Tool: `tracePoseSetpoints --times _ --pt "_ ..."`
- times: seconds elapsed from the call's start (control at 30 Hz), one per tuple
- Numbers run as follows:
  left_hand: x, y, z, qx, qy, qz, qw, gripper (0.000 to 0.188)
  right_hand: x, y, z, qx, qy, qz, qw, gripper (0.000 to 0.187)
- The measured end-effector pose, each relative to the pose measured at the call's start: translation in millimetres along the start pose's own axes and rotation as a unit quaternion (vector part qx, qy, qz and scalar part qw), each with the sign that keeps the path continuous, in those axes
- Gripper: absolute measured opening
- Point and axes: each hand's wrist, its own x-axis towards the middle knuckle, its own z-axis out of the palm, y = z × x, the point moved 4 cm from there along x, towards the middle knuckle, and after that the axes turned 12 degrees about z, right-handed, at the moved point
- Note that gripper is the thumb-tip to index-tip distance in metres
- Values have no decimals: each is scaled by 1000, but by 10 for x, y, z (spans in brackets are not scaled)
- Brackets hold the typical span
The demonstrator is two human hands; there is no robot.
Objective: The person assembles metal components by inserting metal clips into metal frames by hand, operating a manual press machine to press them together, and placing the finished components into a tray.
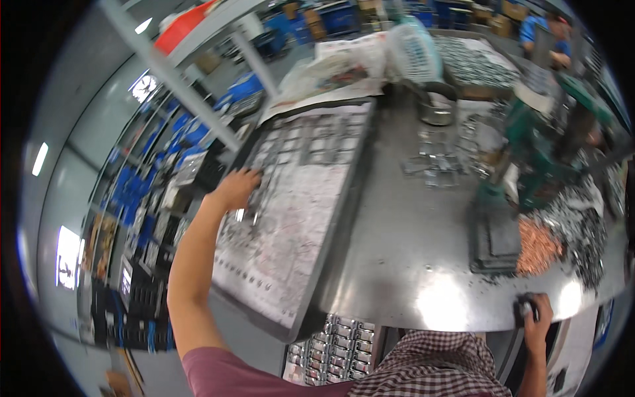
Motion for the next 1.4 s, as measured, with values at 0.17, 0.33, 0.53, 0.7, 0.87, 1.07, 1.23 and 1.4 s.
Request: tracePoseSetpoints --times 0.17,0.33,0.53,0.7,0.87,1.07,1.23,1.4 --pt "-581 -400 245 88 -4 -52 995 54 -81 20 115 -57 16 -29 998 36" --pt "-441 -359 513 81 -44 9 996 65 -93 -65 190 -122 16 -51 991 34" --pt "-281 -410 482 68 -103 22 992 69 -17 -116 152 -152 51 -57 985 31" --pt "-402 -173 394 74 -112 1 991 69 69 -202 153 -127 64 -81 987 26" --pt "-789 112 -222 -52 98 -166 980 79 41 -233 114 -112 60 -121 984 26" --pt "110 1420 -2025 -137 279 5 951 72 34 -157 55 -121 46 -136 982 25" --pt "1345 2601 -2049 61 110 169 978 63 -2 -168 83 -82 38 -178 980 23" --pt "1804 2933 -1862 36 25 195 980 62 -102 -99 52 -76 24 -194 978 23"
